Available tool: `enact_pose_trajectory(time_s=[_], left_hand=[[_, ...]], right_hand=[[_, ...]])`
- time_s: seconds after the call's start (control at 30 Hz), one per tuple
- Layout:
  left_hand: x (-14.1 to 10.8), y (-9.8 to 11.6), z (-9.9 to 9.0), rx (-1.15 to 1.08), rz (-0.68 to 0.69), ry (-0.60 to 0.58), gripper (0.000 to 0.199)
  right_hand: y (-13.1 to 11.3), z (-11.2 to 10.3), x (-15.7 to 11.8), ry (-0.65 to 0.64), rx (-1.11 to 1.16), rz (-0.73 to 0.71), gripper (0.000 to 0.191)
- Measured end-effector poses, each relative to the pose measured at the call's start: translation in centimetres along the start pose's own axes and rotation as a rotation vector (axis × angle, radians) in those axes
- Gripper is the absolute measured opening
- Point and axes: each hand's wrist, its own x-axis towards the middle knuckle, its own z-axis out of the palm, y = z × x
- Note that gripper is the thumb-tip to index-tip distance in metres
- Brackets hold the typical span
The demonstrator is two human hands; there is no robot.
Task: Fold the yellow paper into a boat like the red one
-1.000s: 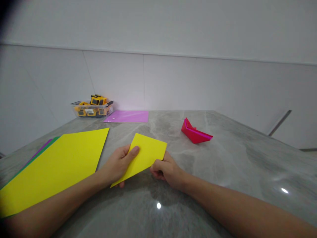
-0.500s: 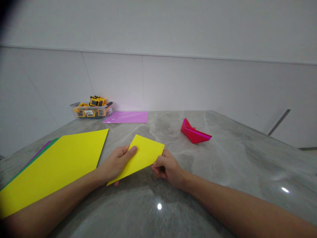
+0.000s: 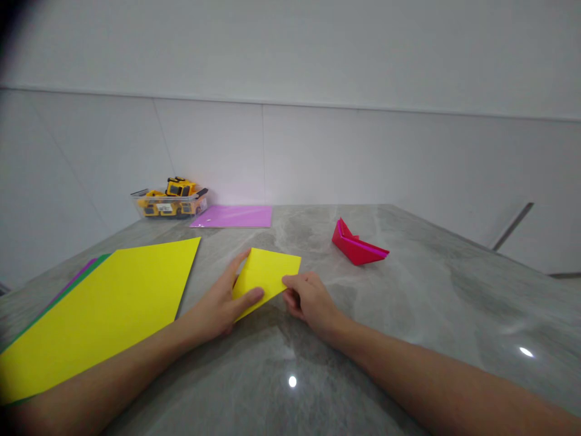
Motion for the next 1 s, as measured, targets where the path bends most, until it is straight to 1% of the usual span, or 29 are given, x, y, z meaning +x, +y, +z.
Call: enact_pose_trajectory(time_s=[0.1,0.17,0.23,0.3,0.4,0.5,0.6,0.63,0.7,0.77,0.8,0.9,1.0], left_hand=[[0.0,-0.5,0.0,0.252,0.12,0.009,0.115],[0.1,-0.9,0.0,0.338,0.166,0.017,0.122],[0.2,-1.3,0.0,0.378,0.23,0.038,0.117],[0.2,-1.4,0.0,0.382,0.256,0.058,0.108],[0.0,-1.1,0.3,0.355,0.224,0.09,0.095],[-0.2,-0.3,0.5,0.304,0.181,0.072,0.086],[-0.4,0.5,0.7,0.184,0.112,0.005,0.079],[-0.5,0.6,0.7,0.132,0.086,-0.042,0.078],[-0.5,0.7,0.7,0.026,0.057,-0.178,0.076],[-0.5,0.6,0.6,-0.047,0.055,-0.302,0.074],[-0.5,0.6,0.6,-0.069,0.059,-0.334,0.072],[-0.6,0.6,0.7,-0.087,0.054,-0.343,0.072],[-0.7,0.9,0.8,-0.108,0.043,-0.367,0.073]], right_hand=[[-0.2,-0.1,-0.1,0.004,-0.166,-0.017,0.052],[-0.3,-0.2,-0.2,0.0,-0.215,-0.03,0.055],[-0.3,-0.2,-0.3,0.004,-0.237,-0.039,0.056],[-0.2,-0.1,-0.3,0.022,-0.24,-0.043,0.057],[0.0,0.0,-0.4,0.02,-0.229,-0.044,0.058],[0.1,0.1,-0.5,-0.01,-0.215,-0.07,0.056],[-0.1,0.2,-0.7,-0.035,-0.234,-0.163,0.049],[-0.1,0.3,-0.7,-0.045,-0.245,-0.197,0.046],[-0.1,0.3,-0.7,-0.066,-0.249,-0.236,0.041],[-0.1,0.3,-0.8,-0.098,-0.224,-0.233,0.037],[0.0,0.2,-0.8,-0.12,-0.209,-0.234,0.036],[0.1,0.1,-1.0,-0.157,-0.231,-0.268,0.035],[-0.3,0.4,-1.4,-0.119,-0.321,-0.291,0.034]])
